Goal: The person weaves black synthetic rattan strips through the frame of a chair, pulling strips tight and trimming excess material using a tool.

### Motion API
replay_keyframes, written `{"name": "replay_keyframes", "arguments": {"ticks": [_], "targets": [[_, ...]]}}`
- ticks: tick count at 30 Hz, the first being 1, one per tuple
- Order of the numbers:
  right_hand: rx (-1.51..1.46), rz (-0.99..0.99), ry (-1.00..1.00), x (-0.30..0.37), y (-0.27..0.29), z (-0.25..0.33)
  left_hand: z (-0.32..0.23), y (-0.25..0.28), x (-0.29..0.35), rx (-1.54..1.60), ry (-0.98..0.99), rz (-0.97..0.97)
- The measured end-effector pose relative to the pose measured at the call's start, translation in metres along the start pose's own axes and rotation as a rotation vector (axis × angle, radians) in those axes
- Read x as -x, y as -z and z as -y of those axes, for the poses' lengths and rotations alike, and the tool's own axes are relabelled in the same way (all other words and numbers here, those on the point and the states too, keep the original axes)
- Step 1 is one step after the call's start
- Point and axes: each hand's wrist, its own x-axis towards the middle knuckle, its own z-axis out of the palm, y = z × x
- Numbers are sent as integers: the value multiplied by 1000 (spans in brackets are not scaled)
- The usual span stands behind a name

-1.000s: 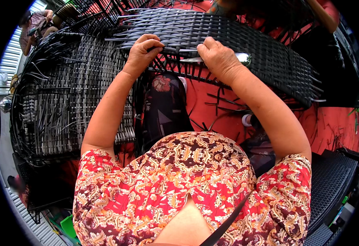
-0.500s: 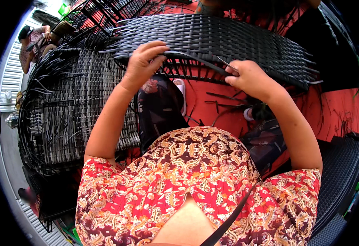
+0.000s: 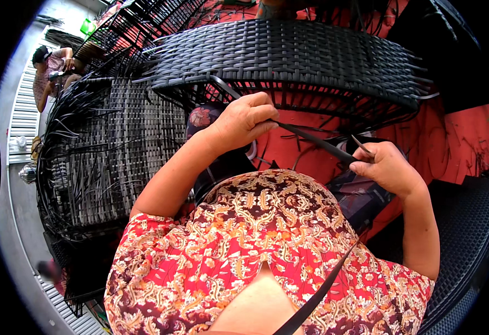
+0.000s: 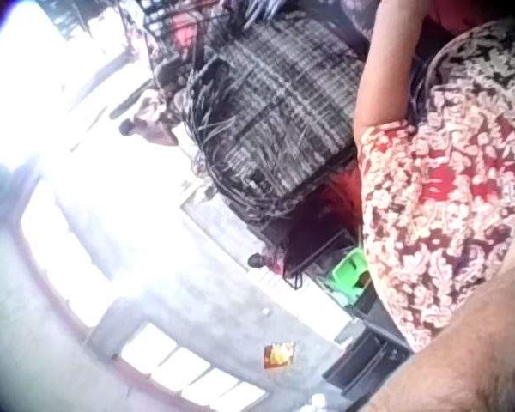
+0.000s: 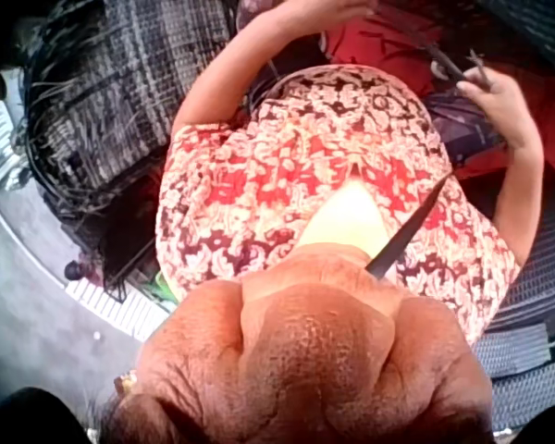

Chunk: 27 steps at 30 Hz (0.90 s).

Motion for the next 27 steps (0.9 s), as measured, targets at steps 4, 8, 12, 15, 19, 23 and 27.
{"name": "replay_keyframes", "arguments": {"ticks": [4,8,12,15,19,23,27], "targets": [[15,-10,3,7,-3,-4,-2,8,15,-120,-3,39],[-99,-10,72,9,-11,0,-12,16,19,-56,-2,100],[41,-35,382,-2,-28,28,-58,28,-7,69,23,304],[78,-48,558,-22,-43,39,-70,19,-6,203,-17,255],[-99,51,486,-31,-52,55,-61,30,3,376,196,331],[-104,88,522,-33,-60,62,-52,24,19,756,358,357],[-91,108,618,-31,-60,69,-53,25,30,882,315,320]]}}
